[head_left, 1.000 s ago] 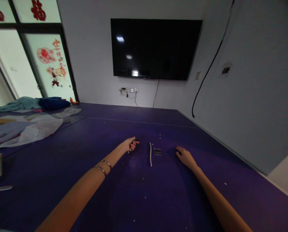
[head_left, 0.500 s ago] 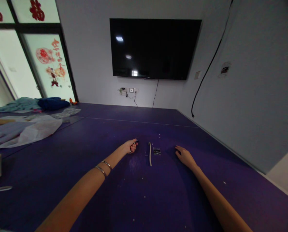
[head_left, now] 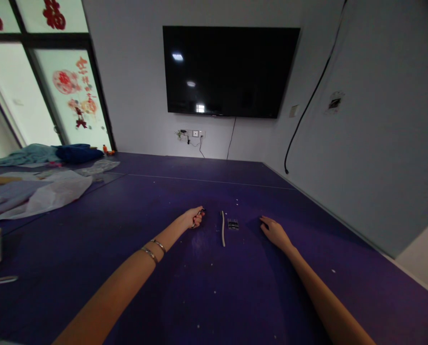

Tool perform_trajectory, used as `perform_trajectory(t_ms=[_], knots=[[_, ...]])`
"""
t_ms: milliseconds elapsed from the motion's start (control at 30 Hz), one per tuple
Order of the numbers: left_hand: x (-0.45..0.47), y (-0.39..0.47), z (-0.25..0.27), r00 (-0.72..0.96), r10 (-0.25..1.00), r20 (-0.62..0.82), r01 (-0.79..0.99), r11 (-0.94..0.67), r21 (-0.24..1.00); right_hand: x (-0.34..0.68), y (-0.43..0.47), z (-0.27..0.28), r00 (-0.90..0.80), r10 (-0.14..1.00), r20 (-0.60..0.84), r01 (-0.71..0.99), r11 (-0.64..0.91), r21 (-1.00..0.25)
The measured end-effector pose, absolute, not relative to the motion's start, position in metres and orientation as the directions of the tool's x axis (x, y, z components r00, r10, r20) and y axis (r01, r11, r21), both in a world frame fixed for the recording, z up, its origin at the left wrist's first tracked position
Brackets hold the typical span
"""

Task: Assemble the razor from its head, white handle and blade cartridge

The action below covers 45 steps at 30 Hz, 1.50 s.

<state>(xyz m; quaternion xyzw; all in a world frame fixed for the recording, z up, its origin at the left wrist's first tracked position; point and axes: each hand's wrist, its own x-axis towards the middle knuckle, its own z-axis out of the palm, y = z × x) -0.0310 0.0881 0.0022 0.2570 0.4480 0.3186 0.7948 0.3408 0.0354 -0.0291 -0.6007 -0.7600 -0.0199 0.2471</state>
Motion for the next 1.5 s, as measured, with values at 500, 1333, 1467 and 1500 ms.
perform_trajectory(t_ms=[500, 1333, 1467, 1500], knots=[[-0.026, 0.086, 0.006, 0.363, 0.76, -0.539, -0.199, 0.628, 0.752, 0.34, 0.035, -0.028, -0.164, 0.898, 0.408, 0.932, 0.277, -0.234], [0.025, 0.054, 0.046, 0.255, 0.959, 0.12, -0.17, -0.078, 0.982, 0.336, 0.03, -0.022, -0.152, 0.903, 0.403, 0.936, 0.262, -0.234], [0.029, 0.052, 0.049, 0.309, 0.941, 0.137, -0.198, -0.077, 0.977, 0.332, 0.026, -0.019, -0.135, 0.906, 0.4, 0.933, 0.252, -0.257], [0.029, 0.05, 0.05, 0.326, 0.936, 0.137, -0.204, -0.072, 0.976, 0.332, 0.025, -0.018, -0.134, 0.907, 0.399, 0.934, 0.251, -0.256]])
